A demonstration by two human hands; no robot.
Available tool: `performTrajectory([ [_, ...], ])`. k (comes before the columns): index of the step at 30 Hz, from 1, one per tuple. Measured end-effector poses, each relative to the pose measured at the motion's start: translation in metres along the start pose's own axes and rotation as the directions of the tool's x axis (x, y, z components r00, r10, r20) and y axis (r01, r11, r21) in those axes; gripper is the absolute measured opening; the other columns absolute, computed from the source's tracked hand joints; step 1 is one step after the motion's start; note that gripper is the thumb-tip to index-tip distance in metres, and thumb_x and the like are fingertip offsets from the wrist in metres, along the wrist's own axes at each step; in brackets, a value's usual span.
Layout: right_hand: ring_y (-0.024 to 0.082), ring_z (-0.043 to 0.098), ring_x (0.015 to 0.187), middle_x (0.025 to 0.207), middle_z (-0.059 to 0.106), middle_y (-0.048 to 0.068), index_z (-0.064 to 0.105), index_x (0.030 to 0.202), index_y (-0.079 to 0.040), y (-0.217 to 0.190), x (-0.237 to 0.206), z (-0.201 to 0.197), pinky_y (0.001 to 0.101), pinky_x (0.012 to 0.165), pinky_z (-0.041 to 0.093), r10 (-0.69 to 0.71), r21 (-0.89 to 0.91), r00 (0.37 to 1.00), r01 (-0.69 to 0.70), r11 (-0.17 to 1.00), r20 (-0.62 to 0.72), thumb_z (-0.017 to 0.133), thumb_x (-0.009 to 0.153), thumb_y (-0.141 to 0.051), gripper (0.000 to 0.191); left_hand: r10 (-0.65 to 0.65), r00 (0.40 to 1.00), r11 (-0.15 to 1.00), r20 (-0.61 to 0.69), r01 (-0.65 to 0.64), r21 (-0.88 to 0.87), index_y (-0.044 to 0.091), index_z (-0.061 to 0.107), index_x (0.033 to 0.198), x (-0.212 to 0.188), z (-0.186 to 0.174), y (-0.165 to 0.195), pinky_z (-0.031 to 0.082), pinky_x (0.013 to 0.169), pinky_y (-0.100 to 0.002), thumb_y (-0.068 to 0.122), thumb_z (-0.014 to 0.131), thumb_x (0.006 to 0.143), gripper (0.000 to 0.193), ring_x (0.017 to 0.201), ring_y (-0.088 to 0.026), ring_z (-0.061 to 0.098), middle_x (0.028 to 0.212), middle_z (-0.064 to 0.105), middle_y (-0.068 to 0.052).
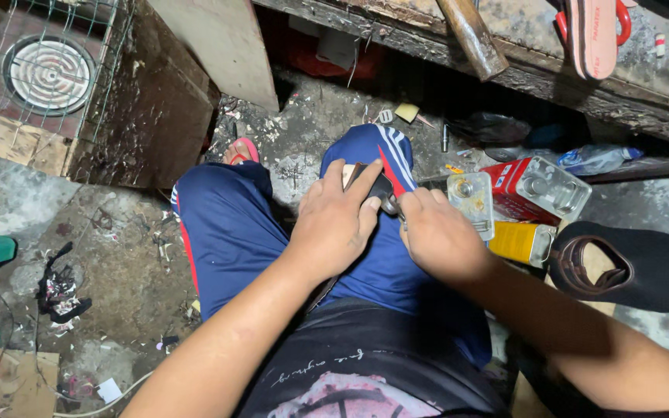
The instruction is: The person sits on the floor of a shoe workshop holding a shoe upper and sole on their lap. They hammer the sole edge with a cobbler's hammer, press and shape the upper over the sole by hand, trim excess material with pliers, and reposition the shoe repeatedly while working around the edge.
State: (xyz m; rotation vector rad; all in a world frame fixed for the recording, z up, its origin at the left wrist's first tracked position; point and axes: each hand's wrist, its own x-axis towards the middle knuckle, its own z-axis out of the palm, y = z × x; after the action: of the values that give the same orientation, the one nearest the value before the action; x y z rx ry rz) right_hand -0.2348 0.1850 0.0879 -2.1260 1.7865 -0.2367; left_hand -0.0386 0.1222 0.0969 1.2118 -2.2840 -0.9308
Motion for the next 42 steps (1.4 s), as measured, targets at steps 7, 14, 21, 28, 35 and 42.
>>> performTrajectory([
  [7,0.044,0.064,0.097,0.107,0.065,0.022,0.059,0.108,-0.002,0.010,0.004,-0.015,0.0514,0.082,0.050,0.104,0.081,0.962,-0.128,0.988,0.254,0.063,0.094,-0.025,0.028,-0.021,0.998,0.992,-0.058,0.029,0.123,0.026,0.062,0.137,-0.003,0.005,0.017,0.046,0.084,-0.054,0.029,0.061,0.088,0.050,0.099,-0.041,0.057,0.121,0.055,-0.021],
  [14,0.043,0.066,0.092,0.099,0.065,0.023,0.058,0.104,0.001,0.000,0.009,-0.007,0.0515,0.079,0.052,0.150,0.015,0.965,-0.157,0.987,0.213,0.062,0.092,-0.027,0.030,-0.131,0.991,0.991,0.024,0.131,0.011,0.030,0.064,0.134,0.009,0.002,0.011,0.044,0.086,-0.056,0.034,0.060,0.091,0.044,0.102,-0.041,0.056,0.120,0.055,-0.019],
  [21,0.043,0.069,0.091,0.098,0.068,0.022,0.058,0.106,-0.003,0.009,0.012,-0.031,0.0507,0.080,0.054,0.265,0.054,0.850,-0.323,0.945,0.455,0.057,0.097,-0.032,0.031,-0.076,0.997,0.995,-0.026,0.077,0.070,0.030,0.066,0.132,0.002,0.009,0.018,0.044,0.087,-0.054,0.034,0.063,0.087,0.045,0.103,-0.041,0.056,0.119,0.054,-0.020],
  [28,0.044,0.066,0.094,0.100,0.066,0.023,0.058,0.103,-0.001,-0.012,0.005,-0.014,0.0536,0.080,0.052,0.195,-0.078,0.934,-0.180,0.981,0.299,0.060,0.092,-0.022,0.024,0.021,0.991,0.990,0.129,-0.003,-0.142,0.016,0.067,0.120,0.021,-0.011,-0.002,0.048,0.090,-0.047,0.031,0.064,0.085,0.038,0.103,-0.037,0.055,0.098,0.061,-0.016],
  [35,0.041,0.065,0.090,0.095,0.068,0.019,0.059,0.102,-0.006,-0.036,-0.004,-0.060,0.0514,0.075,0.051,0.001,0.189,0.932,-0.075,0.979,0.363,0.064,0.090,-0.026,0.024,0.084,0.994,0.992,-0.067,-0.090,-0.091,0.010,0.065,0.116,-0.023,-0.048,0.032,0.045,0.094,-0.048,0.022,0.065,0.079,0.039,0.103,-0.039,0.053,0.109,0.053,-0.020],
  [42,0.038,0.065,0.084,0.088,0.061,0.017,0.055,0.094,-0.004,-0.078,-0.026,-0.038,0.0480,0.072,0.052,-0.090,0.005,0.991,0.090,0.996,0.102,0.062,0.085,-0.018,0.018,0.094,0.985,0.988,-0.146,-0.110,-0.112,0.008,0.063,0.118,-0.052,-0.073,0.045,0.044,0.100,-0.049,0.021,0.067,0.077,0.043,0.107,-0.038,0.051,0.111,0.050,-0.019],
])
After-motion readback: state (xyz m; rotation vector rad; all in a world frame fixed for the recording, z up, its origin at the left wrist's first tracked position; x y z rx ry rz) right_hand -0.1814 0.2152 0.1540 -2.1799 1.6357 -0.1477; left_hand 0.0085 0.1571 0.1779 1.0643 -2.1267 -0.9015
